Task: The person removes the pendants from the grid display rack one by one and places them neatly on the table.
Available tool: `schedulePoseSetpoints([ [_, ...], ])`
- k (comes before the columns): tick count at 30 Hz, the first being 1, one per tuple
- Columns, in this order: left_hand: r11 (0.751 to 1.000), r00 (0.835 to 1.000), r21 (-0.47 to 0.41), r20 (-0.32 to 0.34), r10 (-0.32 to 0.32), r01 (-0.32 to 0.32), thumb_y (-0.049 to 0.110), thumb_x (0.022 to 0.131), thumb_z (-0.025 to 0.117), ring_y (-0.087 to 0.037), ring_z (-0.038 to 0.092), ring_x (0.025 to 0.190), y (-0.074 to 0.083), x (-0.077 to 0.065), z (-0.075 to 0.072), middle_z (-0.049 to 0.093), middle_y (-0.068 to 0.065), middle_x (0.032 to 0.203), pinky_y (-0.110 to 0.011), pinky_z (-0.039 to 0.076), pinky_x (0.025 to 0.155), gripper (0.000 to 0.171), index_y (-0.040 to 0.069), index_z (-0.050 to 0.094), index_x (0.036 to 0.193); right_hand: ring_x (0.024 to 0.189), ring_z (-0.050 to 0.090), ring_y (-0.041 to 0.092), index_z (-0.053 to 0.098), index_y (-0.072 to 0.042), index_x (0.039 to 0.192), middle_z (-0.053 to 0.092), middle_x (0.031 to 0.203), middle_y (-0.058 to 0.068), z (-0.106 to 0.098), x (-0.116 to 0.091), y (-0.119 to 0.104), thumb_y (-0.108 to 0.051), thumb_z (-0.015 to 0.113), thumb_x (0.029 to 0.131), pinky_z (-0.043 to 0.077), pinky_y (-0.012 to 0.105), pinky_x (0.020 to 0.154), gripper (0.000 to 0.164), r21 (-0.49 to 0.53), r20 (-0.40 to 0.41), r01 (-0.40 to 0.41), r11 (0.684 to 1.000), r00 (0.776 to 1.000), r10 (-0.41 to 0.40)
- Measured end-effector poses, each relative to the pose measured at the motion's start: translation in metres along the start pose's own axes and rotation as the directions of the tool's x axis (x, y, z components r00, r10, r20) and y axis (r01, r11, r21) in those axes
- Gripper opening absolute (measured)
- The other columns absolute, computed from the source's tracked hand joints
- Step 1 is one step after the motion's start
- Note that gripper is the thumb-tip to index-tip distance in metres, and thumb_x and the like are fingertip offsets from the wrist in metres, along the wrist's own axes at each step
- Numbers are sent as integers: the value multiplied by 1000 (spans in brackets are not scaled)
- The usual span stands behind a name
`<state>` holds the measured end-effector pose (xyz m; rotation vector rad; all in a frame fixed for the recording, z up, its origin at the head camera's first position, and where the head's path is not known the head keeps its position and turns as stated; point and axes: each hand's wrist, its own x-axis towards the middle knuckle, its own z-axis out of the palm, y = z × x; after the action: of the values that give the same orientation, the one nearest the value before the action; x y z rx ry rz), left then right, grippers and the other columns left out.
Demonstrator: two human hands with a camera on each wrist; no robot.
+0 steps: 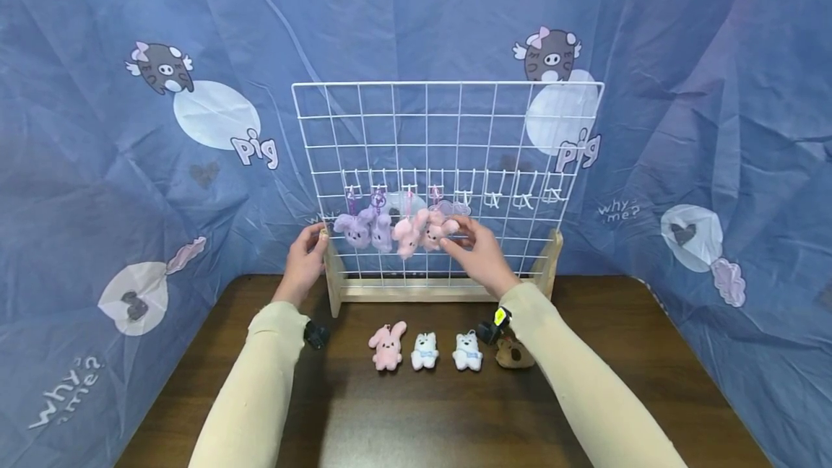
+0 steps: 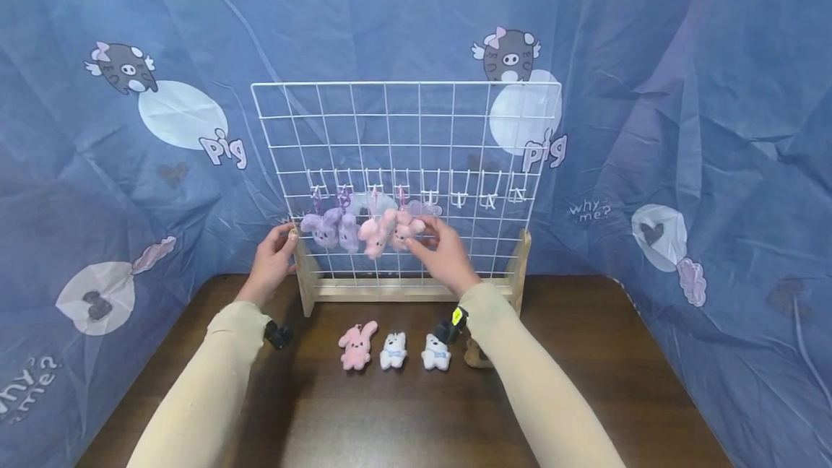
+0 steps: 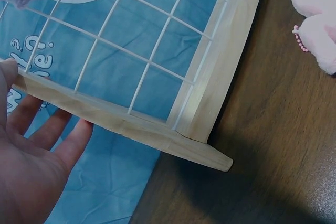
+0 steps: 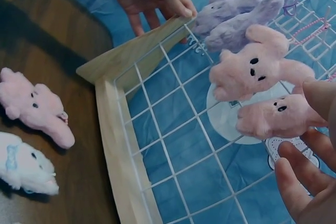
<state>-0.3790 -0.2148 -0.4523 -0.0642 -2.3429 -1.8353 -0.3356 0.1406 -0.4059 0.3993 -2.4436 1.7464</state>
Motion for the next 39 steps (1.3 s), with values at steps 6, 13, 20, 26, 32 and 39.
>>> schedulePoseSetpoints([
  [6, 1000, 1000, -6, 2, -3, 3, 27, 114, 46, -37, 47, 141, 1, -2, 1, 46, -23, 159, -57, 49, 101, 44, 10, 45, 155, 122, 63, 34, 55, -9, 149, 63, 145, 13, 3, 6, -6, -18, 74, 100, 55, 43, 100, 53, 40, -36, 19, 999, 999, -17],
  [13, 1000, 1000, 6, -2, -8, 8, 27, 114, 46, -36, 48, 139, -1, -2, 1, 48, -23, 158, -53, 51, 98, 45, 11, 45, 156, 115, 61, 23, 57, -10, 149, 64, 145, 11, 7, 13, -8, -13, 74, 100, 52, 27, 91, 52, 79, -54, 55, 995, 997, -50],
  [20, 1000, 1000, -10, 9, -19, 19, 24, 114, 44, -36, 47, 141, 3, -3, 0, 45, -24, 160, -55, 50, 100, 46, 9, 43, 158, 119, 60, 30, 56, -6, 150, 60, 144, 20, 6, 19, -9, -14, 69, 103, 51, 35, 96, 50, 49, -16, 74, 996, 997, -73],
  [26, 1000, 1000, -17, 11, -16, 16, 25, 114, 43, -35, 47, 140, 1, 0, -1, 46, -23, 159, -55, 50, 99, 47, 10, 42, 159, 124, 59, 36, 57, -2, 148, 55, 152, 21, 6, 20, -14, -12, 64, 105, 53, 43, 100, 45, 36, 8, 71, 997, 997, -71],
  [32, 1000, 1000, -7, 3, -15, 15, 26, 114, 45, -34, 48, 138, 0, -1, -1, 48, -23, 158, -54, 50, 98, 46, 10, 43, 158, 124, 60, 37, 63, -2, 142, 60, 143, 21, 9, 21, -16, -15, 65, 106, 53, 38, 93, 38, 57, 3, 53, 997, 999, -53],
  [39, 1000, 1000, 7, -9, 2, -2, 28, 114, 46, -34, 50, 136, -2, 1, 0, 51, -23, 155, -51, 52, 96, 44, 11, 47, 155, 125, 56, 33, 67, 3, 132, 63, 138, 20, 11, 20, -22, -18, 67, 105, 50, 43, 99, 34, 60, -16, 72, 996, 997, -72],
])
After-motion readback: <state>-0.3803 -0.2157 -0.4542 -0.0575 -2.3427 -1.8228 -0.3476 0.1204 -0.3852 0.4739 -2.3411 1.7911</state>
